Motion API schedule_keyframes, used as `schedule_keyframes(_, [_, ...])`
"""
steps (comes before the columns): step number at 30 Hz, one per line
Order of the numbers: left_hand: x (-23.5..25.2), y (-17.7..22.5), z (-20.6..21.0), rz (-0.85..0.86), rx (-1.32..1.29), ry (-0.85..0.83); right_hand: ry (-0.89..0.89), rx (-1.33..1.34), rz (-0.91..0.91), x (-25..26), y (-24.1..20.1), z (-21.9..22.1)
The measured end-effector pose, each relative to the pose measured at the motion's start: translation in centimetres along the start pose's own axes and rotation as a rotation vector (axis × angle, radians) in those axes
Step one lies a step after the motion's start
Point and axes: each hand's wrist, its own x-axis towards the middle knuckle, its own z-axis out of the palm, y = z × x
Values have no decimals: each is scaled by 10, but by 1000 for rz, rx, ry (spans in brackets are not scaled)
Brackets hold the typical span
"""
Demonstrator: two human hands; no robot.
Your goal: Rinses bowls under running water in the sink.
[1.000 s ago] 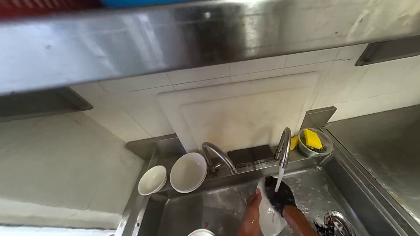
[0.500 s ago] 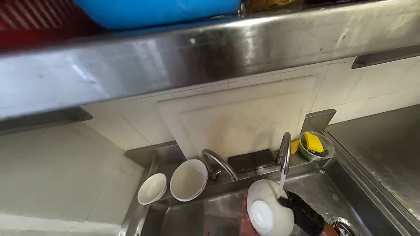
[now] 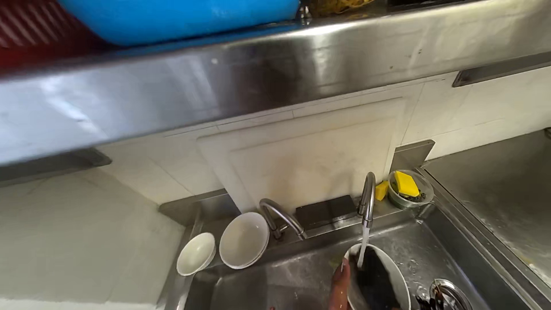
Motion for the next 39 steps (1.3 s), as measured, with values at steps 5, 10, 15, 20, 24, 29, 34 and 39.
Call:
schedule_keyframes(5, [-5, 39, -6, -88, 107, 177, -549, -272, -216, -9, -36, -23])
schedule_keyframes(10, [5, 14, -18, -93, 117, 0, -288, 190, 115, 31, -31, -62])
schedule_keyframes(15, [-3, -5, -26, -85, -369, 95, 50, 356, 370, 61, -5, -58])
schedule_keyframes(20, [-10, 25, 16, 92, -572, 366, 237, 52, 53, 6, -24, 0])
schedule_keyframes(24, [-14, 38, 13, 120, 52, 267, 142, -178, -162, 3, -55, 6])
schedule_keyframes(29, [-2, 48, -23, 143, 124, 202, -144, 451, 216, 58, -17, -52])
schedule_keyframes(34, [25, 23, -33, 32, -57, 181, -320, 655, 215, 55, -20, -73])
schedule_keyframes(39, [5, 33, -28, -376, -131, -47, -550, -173, -395, 9, -38, -66])
